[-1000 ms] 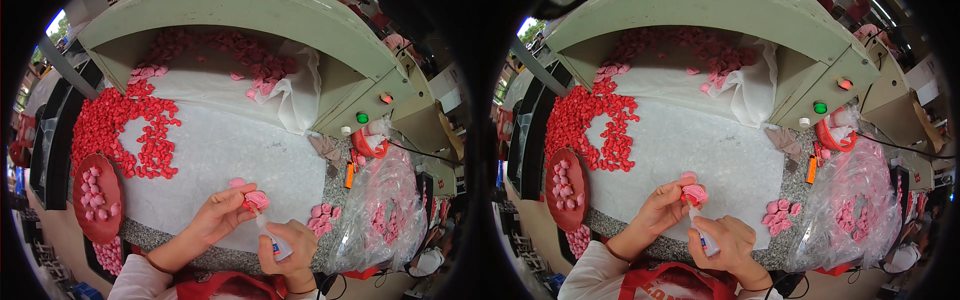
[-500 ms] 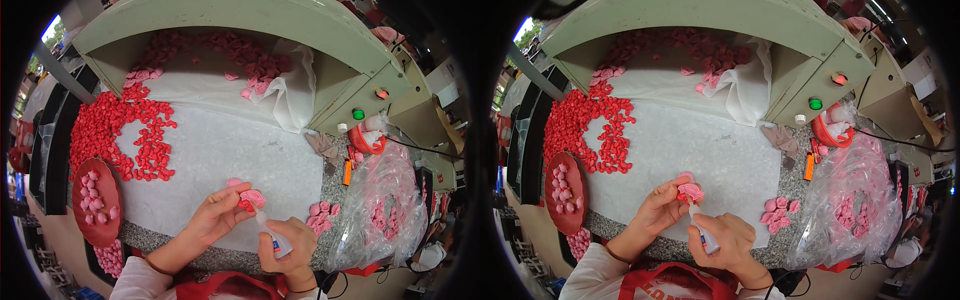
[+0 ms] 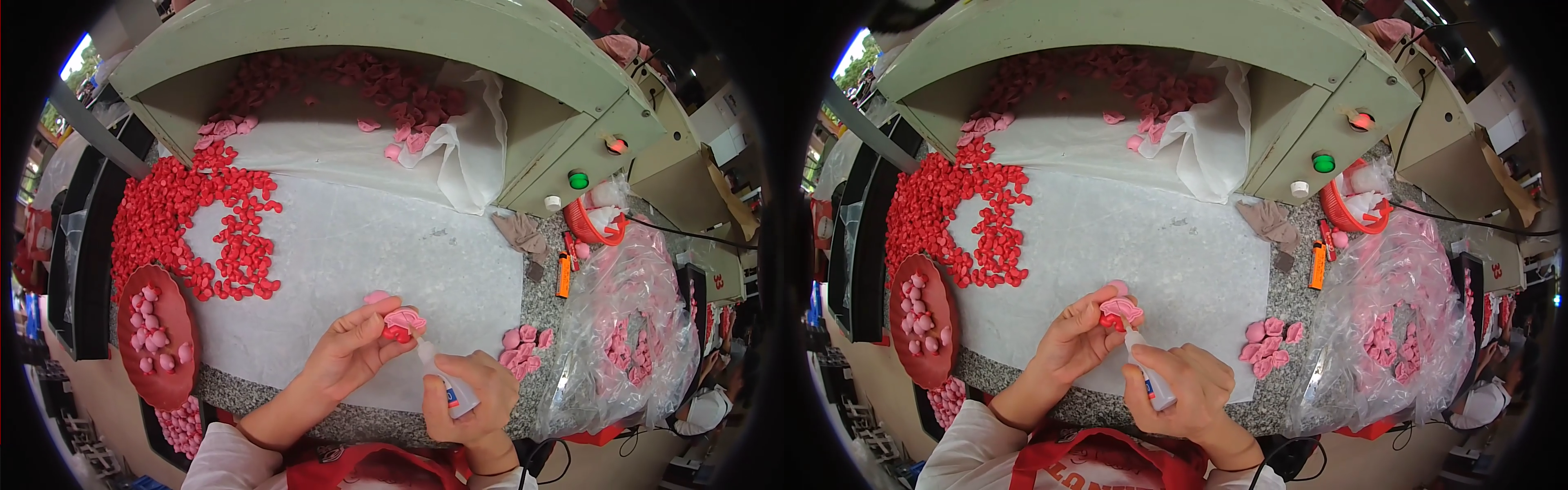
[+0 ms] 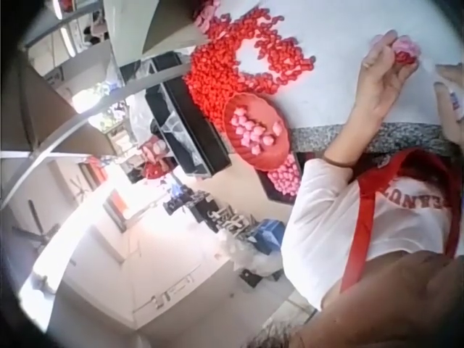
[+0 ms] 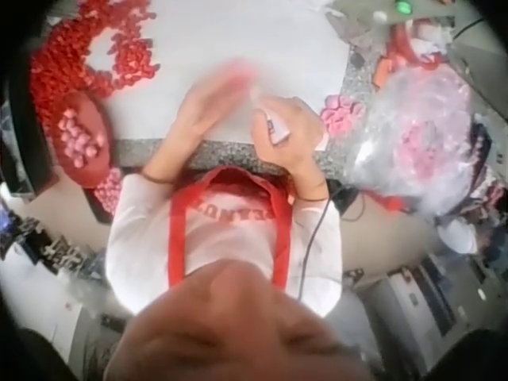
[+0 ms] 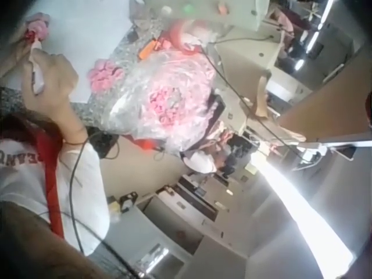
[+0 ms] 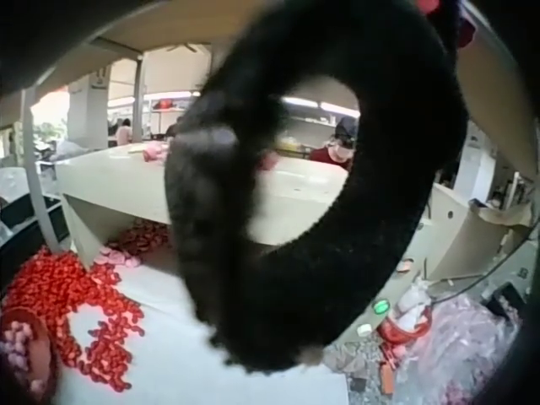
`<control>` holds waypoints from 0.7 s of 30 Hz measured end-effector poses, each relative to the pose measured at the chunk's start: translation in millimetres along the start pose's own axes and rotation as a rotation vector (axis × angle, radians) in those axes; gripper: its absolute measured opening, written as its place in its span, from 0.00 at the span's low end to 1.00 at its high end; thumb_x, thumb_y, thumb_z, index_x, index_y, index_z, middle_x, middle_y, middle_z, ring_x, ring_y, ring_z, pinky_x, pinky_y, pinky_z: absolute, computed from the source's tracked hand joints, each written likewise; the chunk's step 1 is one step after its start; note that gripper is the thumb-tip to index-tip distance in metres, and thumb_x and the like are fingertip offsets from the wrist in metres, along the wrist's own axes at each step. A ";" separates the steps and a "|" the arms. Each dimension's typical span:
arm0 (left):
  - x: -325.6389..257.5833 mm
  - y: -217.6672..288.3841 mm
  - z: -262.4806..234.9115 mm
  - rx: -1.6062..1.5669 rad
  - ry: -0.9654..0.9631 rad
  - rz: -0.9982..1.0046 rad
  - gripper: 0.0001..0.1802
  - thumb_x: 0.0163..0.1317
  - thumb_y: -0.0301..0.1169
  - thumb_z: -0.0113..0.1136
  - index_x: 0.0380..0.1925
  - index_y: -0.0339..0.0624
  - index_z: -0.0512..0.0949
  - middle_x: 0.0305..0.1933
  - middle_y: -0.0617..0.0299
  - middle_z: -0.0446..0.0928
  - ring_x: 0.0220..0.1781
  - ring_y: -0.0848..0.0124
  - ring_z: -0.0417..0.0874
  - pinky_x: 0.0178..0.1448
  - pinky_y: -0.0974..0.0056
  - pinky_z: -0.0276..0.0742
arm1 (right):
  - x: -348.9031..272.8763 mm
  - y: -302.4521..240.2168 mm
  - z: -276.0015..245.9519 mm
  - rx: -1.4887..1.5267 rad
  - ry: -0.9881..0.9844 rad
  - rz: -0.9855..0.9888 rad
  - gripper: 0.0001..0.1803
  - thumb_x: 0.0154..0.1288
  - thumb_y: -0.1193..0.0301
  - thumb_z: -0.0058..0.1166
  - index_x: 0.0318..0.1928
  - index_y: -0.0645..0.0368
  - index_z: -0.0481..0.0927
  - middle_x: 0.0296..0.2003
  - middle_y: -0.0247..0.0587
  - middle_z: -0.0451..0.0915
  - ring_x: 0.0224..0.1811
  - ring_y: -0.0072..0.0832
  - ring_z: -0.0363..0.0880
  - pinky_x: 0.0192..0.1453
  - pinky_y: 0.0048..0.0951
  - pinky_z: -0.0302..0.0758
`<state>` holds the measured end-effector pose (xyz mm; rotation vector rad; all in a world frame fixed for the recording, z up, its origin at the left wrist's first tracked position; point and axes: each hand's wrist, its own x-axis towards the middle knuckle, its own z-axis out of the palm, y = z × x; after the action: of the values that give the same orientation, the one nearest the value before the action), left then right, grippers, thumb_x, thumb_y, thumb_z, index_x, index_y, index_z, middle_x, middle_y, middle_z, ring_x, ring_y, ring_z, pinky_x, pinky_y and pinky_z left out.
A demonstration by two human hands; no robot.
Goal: Applying glue to white plastic base pieces and attaching pink flower-shaped components to assemble decorative items.
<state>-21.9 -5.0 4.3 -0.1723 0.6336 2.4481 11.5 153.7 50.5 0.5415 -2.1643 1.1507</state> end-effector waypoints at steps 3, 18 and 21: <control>-0.4 -0.3 -0.2 0.001 0.004 0.007 0.19 0.60 0.33 0.52 0.51 0.40 0.69 0.54 0.53 0.68 0.54 0.58 0.72 0.57 0.60 0.70 | 1.7 -1.0 0.7 0.008 0.000 -0.003 0.17 0.41 0.80 0.58 0.36 0.64 0.72 0.19 0.36 0.74 0.10 0.25 0.67 0.14 0.21 0.61; 1.2 1.7 -2.0 -0.028 0.044 0.016 0.22 0.58 0.34 0.54 0.52 0.41 0.67 0.54 0.54 0.68 0.55 0.59 0.72 0.56 0.60 0.72 | 2.8 -0.6 -3.7 -0.022 0.011 0.042 0.16 0.41 0.80 0.57 0.35 0.64 0.72 0.21 0.40 0.77 0.11 0.25 0.67 0.14 0.21 0.62; 1.6 1.3 -4.6 -0.038 0.039 0.021 0.20 0.58 0.33 0.54 0.51 0.43 0.68 0.55 0.54 0.68 0.54 0.58 0.72 0.57 0.58 0.72 | 2.3 -0.8 -5.0 -0.020 0.002 0.054 0.16 0.41 0.80 0.57 0.35 0.64 0.72 0.22 0.40 0.77 0.11 0.25 0.67 0.14 0.21 0.62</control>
<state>-24.0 -7.3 0.4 -0.2304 0.6095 2.4834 12.0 157.3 54.7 0.4756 -2.1986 1.1569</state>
